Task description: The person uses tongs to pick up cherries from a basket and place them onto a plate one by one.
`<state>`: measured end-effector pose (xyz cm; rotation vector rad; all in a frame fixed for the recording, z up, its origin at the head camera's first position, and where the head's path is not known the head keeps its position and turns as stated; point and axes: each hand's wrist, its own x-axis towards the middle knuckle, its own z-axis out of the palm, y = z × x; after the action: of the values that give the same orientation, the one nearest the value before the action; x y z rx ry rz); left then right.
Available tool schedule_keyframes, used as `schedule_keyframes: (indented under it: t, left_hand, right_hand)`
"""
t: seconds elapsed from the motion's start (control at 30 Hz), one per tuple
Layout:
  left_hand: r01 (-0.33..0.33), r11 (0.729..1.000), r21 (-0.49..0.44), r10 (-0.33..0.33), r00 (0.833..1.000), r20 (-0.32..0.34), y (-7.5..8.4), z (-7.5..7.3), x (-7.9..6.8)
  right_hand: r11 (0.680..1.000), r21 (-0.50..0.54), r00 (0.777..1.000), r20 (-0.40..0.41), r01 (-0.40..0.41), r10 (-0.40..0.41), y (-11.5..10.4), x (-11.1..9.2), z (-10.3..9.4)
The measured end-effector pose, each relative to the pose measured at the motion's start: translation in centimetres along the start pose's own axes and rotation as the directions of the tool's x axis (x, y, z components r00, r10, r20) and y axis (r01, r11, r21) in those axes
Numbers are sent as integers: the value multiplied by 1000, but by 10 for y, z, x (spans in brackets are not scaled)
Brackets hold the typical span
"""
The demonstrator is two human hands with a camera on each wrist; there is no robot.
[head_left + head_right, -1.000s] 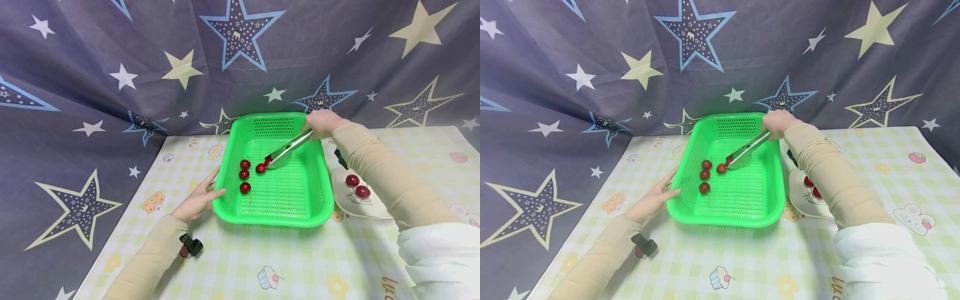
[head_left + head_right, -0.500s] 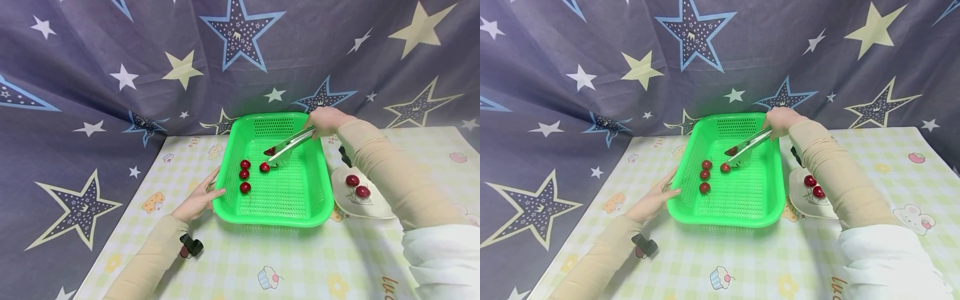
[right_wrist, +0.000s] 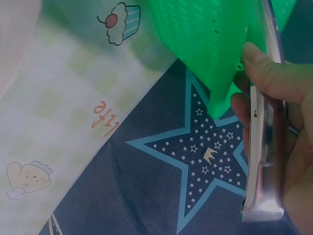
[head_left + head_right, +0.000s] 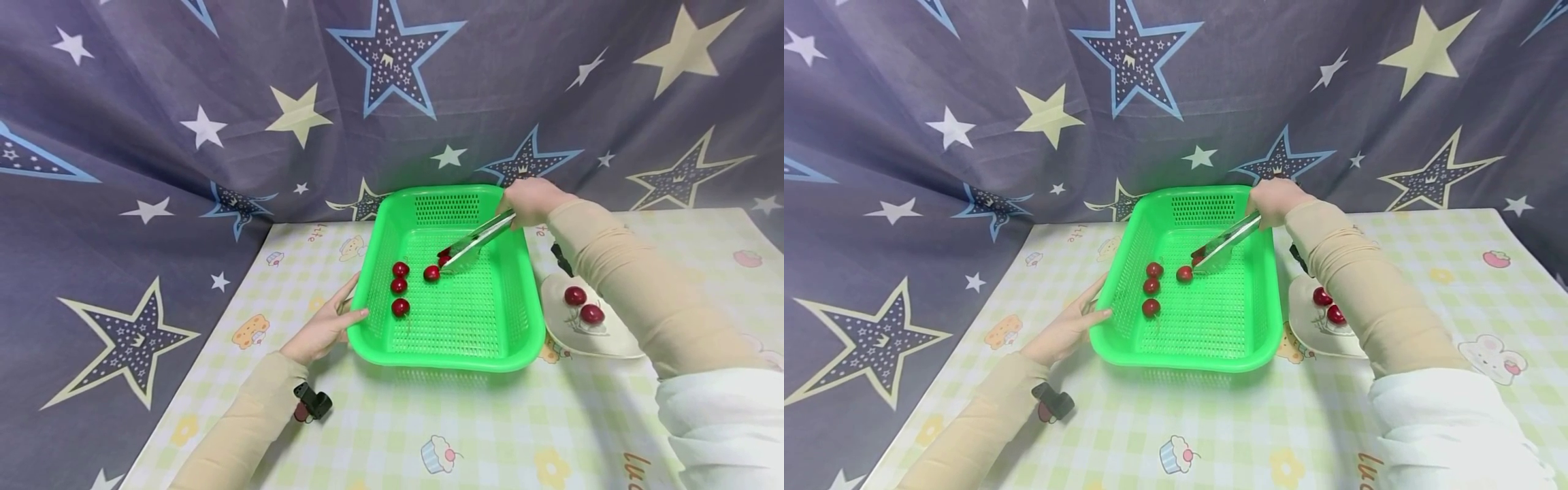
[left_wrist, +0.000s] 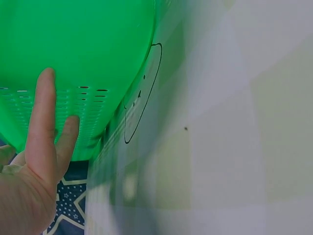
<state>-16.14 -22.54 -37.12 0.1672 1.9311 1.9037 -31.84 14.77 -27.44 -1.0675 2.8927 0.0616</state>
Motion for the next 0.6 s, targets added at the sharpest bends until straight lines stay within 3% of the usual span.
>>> schedule_keyframes:
  t: [0.3, 0.6]
  left_hand:
    - [-1, 1000, 5, 1, 1000, 2, -2, -1, 1]
    - [-5, 1000, -2, 5, 1000, 2, -4, -2, 2]
  right_hand:
    - [1000, -7, 1000, 1, -9, 9, -2, 0, 0]
    - [998, 56, 999, -36, 3, -1, 3, -7, 1]
